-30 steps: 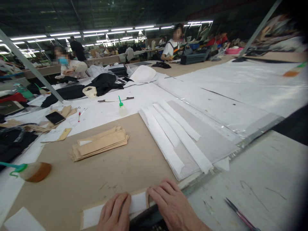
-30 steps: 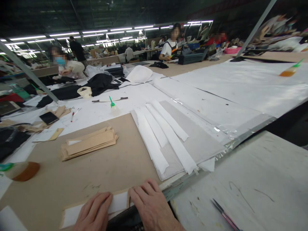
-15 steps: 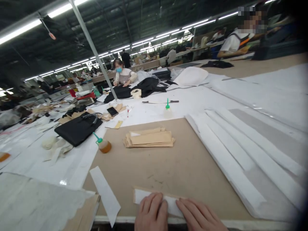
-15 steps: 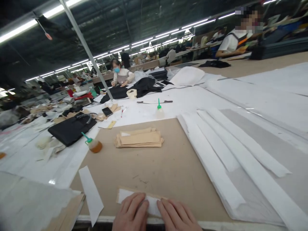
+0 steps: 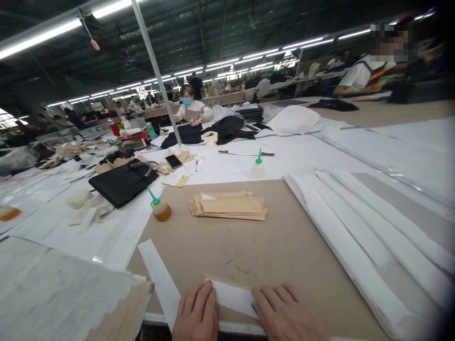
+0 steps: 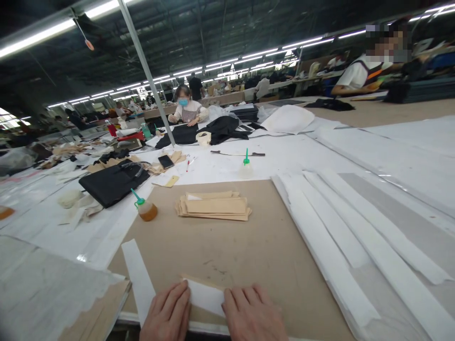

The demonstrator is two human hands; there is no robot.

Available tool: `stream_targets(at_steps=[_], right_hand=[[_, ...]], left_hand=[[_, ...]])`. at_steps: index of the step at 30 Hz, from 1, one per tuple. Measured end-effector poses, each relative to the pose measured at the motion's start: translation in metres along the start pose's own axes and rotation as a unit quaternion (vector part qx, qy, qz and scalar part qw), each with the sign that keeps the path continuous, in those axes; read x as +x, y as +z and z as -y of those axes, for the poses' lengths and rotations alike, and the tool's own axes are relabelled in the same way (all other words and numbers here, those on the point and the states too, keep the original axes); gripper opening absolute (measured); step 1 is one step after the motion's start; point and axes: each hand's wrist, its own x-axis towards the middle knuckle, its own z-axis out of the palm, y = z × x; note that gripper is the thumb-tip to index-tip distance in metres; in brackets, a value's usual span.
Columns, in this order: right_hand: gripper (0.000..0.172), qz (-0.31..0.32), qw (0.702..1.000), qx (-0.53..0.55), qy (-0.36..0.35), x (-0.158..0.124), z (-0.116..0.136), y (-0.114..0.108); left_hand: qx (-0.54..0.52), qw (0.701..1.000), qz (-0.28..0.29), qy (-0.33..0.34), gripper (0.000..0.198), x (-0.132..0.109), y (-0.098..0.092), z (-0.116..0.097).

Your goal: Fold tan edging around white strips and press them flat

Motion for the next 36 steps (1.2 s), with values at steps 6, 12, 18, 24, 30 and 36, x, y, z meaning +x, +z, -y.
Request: stream_targets(at_steps=[6,12,18,24,30,36], right_hand=[[0.043,0.001,0.992,0.130,-0.011,0.056,0.042,0.030],[0.041,0.041,0.989,0.144,-0.016,0.065,0.049,0.038],[0.047,0.032,0.993,0.103,-0.049,0.067,0.050,0.038],[0.048,0.040,0.994,0.083,-0.058,0.069,0.051,0.037],[0.053,0.035,0.994,0.092,-0.051,0.060,0.051,0.032],[0.034,-0.077,0.995,0.029,-0.059,0.035,0.060,0.056]], left_hand=[[0.016,1.000,-0.015,0.005,0.036,-0.006,0.001,-0.005],[0.000,0.996,-0.061,-0.069,0.045,-0.005,-0.001,-0.016],[-0.025,0.992,-0.064,-0.107,0.045,-0.001,-0.003,-0.019],[-0.070,0.966,-0.176,-0.177,0.036,0.001,0.005,-0.024],[-0.163,0.946,-0.134,-0.247,0.025,-0.013,0.005,-0.029],[-0.201,0.930,-0.125,-0.281,0.022,-0.014,-0.009,-0.024]])
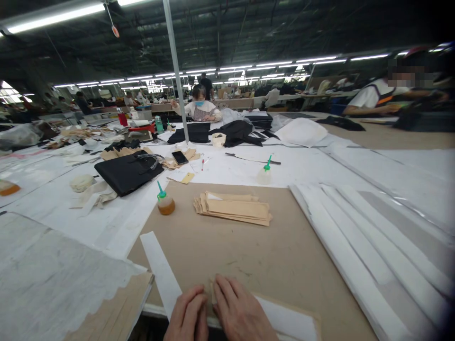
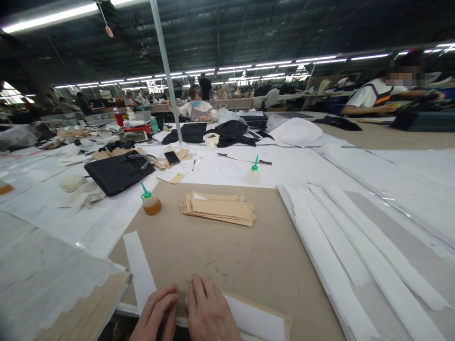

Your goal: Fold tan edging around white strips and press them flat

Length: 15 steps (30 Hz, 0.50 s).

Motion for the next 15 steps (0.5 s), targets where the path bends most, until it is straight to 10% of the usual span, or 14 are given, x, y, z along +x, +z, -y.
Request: stream_targets(at_steps=[8,15], right_hand=[[0.031,0.002,0.984,0.171,0.047,0.017,-0.013,-0.027],[0.021,-0.002,0.820,0.533,0.206,0.046,-0.026,-0.088]], left_hand=[[-0.174,0.970,0.016,-0.168,0.025,0.030,-0.022,-0.010],[-0.436,0.822,0.068,-0.359,0.047,0.081,-0.030,-0.056]])
